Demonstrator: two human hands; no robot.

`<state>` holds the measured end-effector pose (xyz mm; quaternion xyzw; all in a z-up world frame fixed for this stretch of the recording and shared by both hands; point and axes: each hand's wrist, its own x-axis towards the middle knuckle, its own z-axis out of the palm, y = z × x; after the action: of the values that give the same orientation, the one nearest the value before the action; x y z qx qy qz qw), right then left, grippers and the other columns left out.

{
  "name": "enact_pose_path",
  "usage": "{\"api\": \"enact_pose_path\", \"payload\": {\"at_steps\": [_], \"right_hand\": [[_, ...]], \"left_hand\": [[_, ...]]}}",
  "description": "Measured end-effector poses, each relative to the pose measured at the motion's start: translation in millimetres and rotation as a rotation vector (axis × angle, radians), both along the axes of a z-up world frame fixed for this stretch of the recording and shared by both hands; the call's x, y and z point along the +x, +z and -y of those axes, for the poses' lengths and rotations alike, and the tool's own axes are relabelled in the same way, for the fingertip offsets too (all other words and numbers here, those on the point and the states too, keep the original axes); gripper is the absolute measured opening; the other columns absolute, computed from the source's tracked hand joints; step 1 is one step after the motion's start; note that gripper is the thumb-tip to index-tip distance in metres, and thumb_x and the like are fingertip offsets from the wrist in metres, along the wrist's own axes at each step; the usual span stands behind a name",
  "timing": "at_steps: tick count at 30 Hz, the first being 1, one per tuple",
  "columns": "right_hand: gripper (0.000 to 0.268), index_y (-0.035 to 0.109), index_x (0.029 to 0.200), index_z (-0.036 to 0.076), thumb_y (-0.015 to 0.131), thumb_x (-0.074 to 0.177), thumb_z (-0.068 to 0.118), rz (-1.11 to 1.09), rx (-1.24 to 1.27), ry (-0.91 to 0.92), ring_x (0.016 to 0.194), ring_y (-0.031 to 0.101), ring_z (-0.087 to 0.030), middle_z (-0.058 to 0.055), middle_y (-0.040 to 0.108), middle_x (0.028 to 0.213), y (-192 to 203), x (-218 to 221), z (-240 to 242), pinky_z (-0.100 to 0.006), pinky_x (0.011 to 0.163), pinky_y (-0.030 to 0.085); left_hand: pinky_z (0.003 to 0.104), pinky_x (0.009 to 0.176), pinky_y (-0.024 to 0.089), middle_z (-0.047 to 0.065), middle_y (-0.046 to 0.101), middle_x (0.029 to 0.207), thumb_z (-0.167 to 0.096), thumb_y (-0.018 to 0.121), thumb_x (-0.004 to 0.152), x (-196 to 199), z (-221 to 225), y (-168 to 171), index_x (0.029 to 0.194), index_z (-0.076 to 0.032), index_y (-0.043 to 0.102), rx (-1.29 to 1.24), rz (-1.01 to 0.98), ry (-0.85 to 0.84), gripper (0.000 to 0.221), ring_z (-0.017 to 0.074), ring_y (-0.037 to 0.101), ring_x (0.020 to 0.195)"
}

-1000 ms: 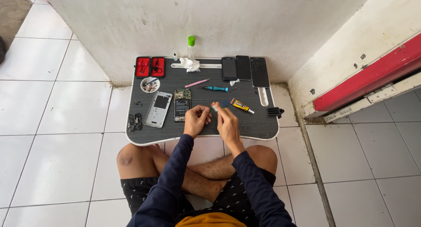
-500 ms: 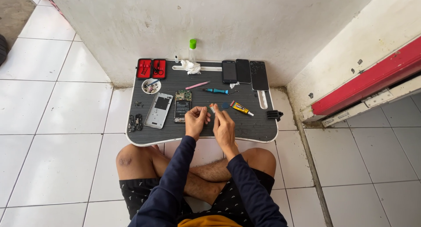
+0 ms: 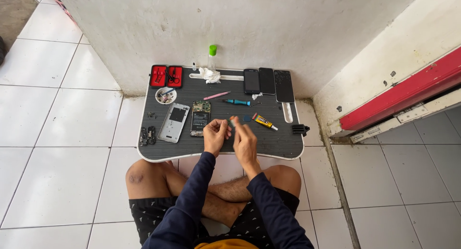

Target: Applying adhesive or cleaning solution to a mobile phone motherboard using a small brush and handling internal components.

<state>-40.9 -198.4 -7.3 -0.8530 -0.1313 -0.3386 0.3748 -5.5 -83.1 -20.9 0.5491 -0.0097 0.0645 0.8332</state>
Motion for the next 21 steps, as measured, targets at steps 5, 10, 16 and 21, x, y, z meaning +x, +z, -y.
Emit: {"api": "enact_pose_path", "payload": {"at_steps": [5, 10, 16, 21], "right_hand": [[0.041, 0.067, 0.136, 0.008, 0.057, 0.097, -0.001, 0.012, -0.051, -0.003, 0.070, 0.065, -0.032, -0.013, 0.061, 0.078, -1, 4, 2, -0.038, 0.060, 0.052], [0.040, 0.069, 0.133, 0.011, 0.059, 0.097, -0.001, 0.008, -0.094, 0.030, 0.072, 0.067, -0.030, -0.011, 0.061, 0.077, 1, -2, -4, -0.034, 0.061, 0.054], [0.042, 0.066, 0.138, 0.011, 0.056, 0.098, 0.001, -0.017, -0.065, 0.036, 0.072, 0.066, -0.031, -0.012, 0.062, 0.079, 1, -1, -1, -0.036, 0.060, 0.053], [0.041, 0.065, 0.137, 0.008, 0.057, 0.098, 0.000, 0.020, -0.027, 0.000, 0.069, 0.065, -0.031, -0.014, 0.063, 0.079, 2, 5, 6, -0.037, 0.059, 0.051]], "left_hand": [[0.022, 0.042, 0.053, 0.016, 0.069, 0.066, -0.007, 0.063, 0.100, 0, 1, -6, 0.087, 0.007, 0.068, -0.021, 0.009, -0.005, 0.019, 0.0142, 0.065, 0.049], [0.021, 0.042, 0.053, 0.014, 0.069, 0.065, -0.003, 0.061, 0.100, 2, 0, -12, 0.088, 0.008, 0.068, -0.010, 0.016, 0.015, 0.017, 0.0123, 0.063, 0.048], [0.022, 0.043, 0.054, 0.014, 0.069, 0.066, -0.007, 0.062, 0.100, 1, 0, -2, 0.089, 0.007, 0.068, 0.002, 0.007, -0.027, 0.019, 0.0134, 0.064, 0.050], [0.023, 0.043, 0.054, 0.016, 0.070, 0.067, -0.009, 0.064, 0.101, 0, 1, -4, 0.088, 0.007, 0.068, 0.011, 0.010, -0.028, 0.021, 0.0145, 0.066, 0.051]]}}
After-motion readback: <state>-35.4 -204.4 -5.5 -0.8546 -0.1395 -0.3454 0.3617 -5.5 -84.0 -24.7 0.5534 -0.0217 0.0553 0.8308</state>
